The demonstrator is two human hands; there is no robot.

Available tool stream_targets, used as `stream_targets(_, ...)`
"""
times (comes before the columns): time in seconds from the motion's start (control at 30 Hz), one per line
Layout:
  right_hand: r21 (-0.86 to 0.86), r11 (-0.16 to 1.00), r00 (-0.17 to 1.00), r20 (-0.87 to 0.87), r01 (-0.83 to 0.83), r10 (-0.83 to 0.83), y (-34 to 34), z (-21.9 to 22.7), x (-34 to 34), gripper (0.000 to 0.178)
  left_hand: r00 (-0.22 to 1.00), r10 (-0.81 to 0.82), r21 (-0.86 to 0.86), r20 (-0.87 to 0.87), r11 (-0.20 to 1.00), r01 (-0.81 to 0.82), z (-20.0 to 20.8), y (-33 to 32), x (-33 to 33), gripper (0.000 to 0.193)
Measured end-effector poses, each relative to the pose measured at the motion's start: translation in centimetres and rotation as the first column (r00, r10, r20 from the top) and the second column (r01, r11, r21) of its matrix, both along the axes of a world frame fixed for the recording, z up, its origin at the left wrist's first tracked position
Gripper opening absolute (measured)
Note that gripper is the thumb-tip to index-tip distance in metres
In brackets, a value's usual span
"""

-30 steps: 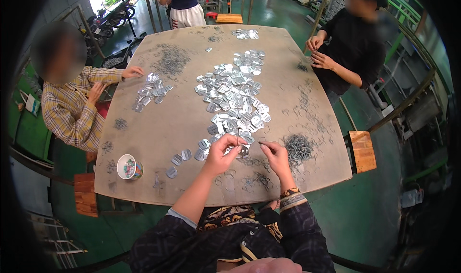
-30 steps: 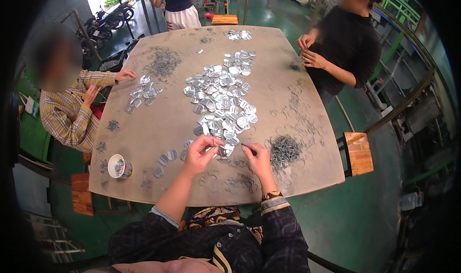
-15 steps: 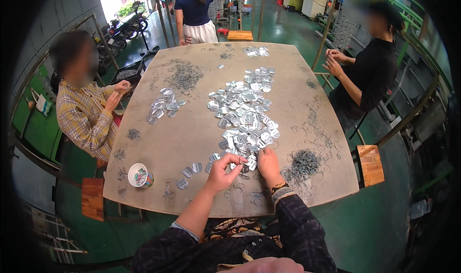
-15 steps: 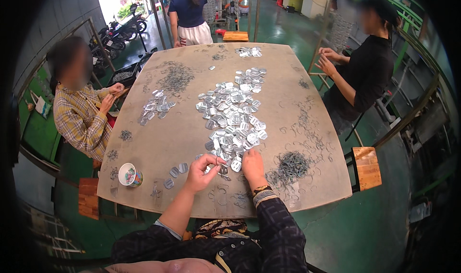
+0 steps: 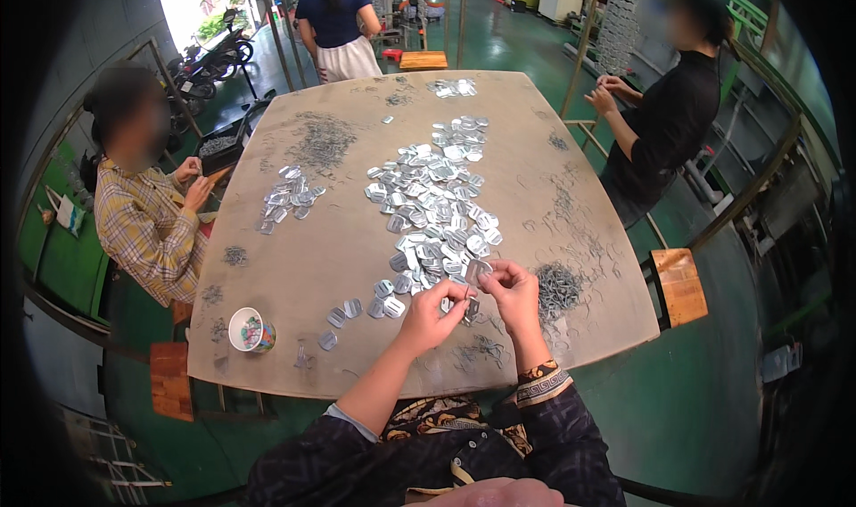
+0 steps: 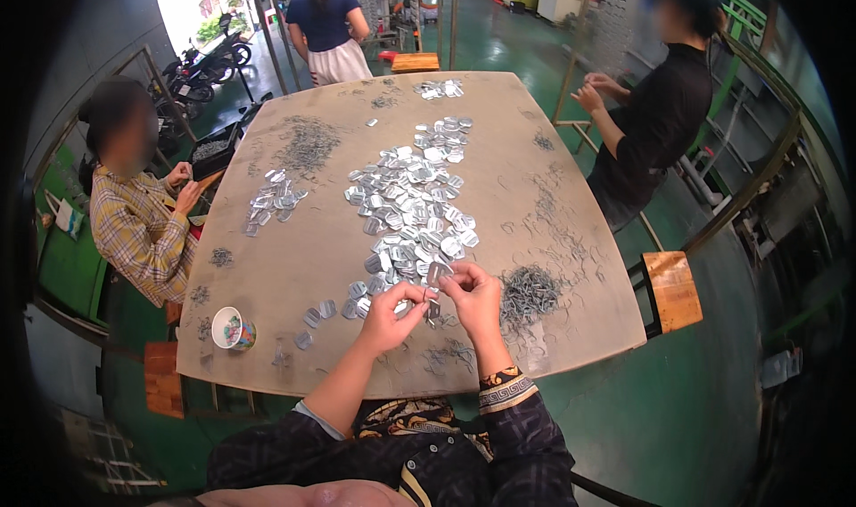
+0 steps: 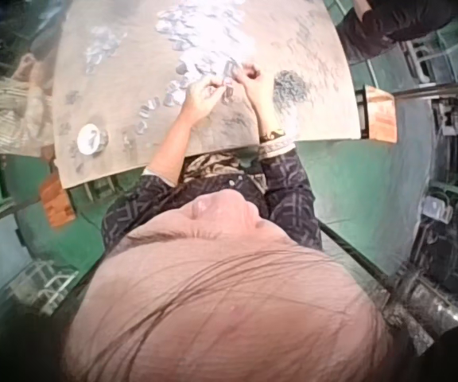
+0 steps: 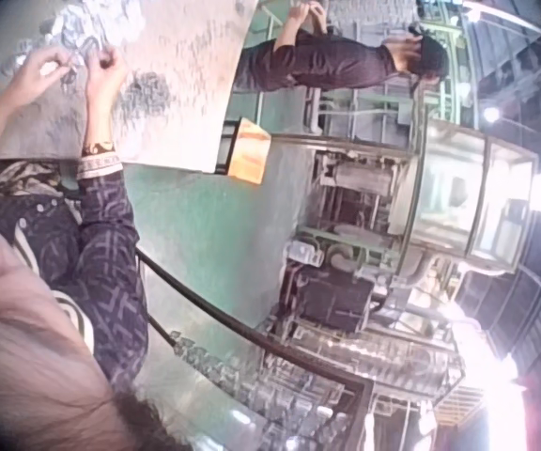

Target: The person sits at a table and repeatedly picks up small metal tags and wire loops, threading the loops through the tags to form a chain. The person occasionally lifts the assembled chain to inspect it before continuing the assembly process.

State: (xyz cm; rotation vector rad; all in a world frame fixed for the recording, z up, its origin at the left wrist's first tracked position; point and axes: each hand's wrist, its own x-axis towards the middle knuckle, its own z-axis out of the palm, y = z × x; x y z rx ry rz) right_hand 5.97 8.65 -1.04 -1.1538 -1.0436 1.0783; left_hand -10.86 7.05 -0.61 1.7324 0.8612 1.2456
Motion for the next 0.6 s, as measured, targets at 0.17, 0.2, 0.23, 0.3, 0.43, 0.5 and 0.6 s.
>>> stream_targets(0.17, 0.043, 0.998, 0.999, -0.026, 0.045, -0.044, -1.5, 1.5, 0.9, 0.019, 0.999, -0.012, 0.066, -0.040, 0.998, 0.015, 0.5, 0.3, 1.4, 0.009)
stream_targets(0.2, 0.044, 0.997, 0.998, -0.021, 0.057, -0.056, -1.7, 1.5, 1.1, 0.019, 0.999, -0.015, 0.076, -0.041, 0.997, 0.018, 0.6, 0.3, 1.8, 0.009)
stream_targets(0.23, 0.047, 0.997, 0.998, -0.017, 0.066, -0.065, -1.9, 1.5, 1.4, 0.018, 0.999, -0.014, 0.087, -0.042, 0.996, 0.018, 0.6, 0.3, 2.1, 0.009)
stream_targets(0.3, 0.054, 0.996, 0.997, -0.017, 0.076, -0.075, -2.1, 1.7, 1.6, 0.017, 0.998, -0.021, 0.089, -0.056, 0.996, 0.026, 0.6, 0.3, 2.5, 0.009)
stream_targets(0.43, 0.073, 0.994, 0.997, 0.004, 0.079, -0.079, -2.5, 1.6, 2.0, 0.016, 0.993, -0.028, 0.087, -0.115, 0.996, 0.038, 0.2, 0.4, 3.1, 0.009)
stream_targets(0.5, 0.085, 0.992, 0.995, 0.031, 0.092, -0.095, -2.7, 1.5, 2.3, 0.016, 0.991, -0.024, 0.109, -0.130, 0.993, 0.038, 0.3, 0.6, 3.4, 0.009)
stream_targets(0.6, 0.109, 0.985, 0.986, 0.081, 0.136, -0.145, -2.7, 1.4, 2.9, 0.016, 0.991, -0.032, 0.130, -0.132, 0.990, 0.049, 0.3, 1.0, 4.0, 0.009)
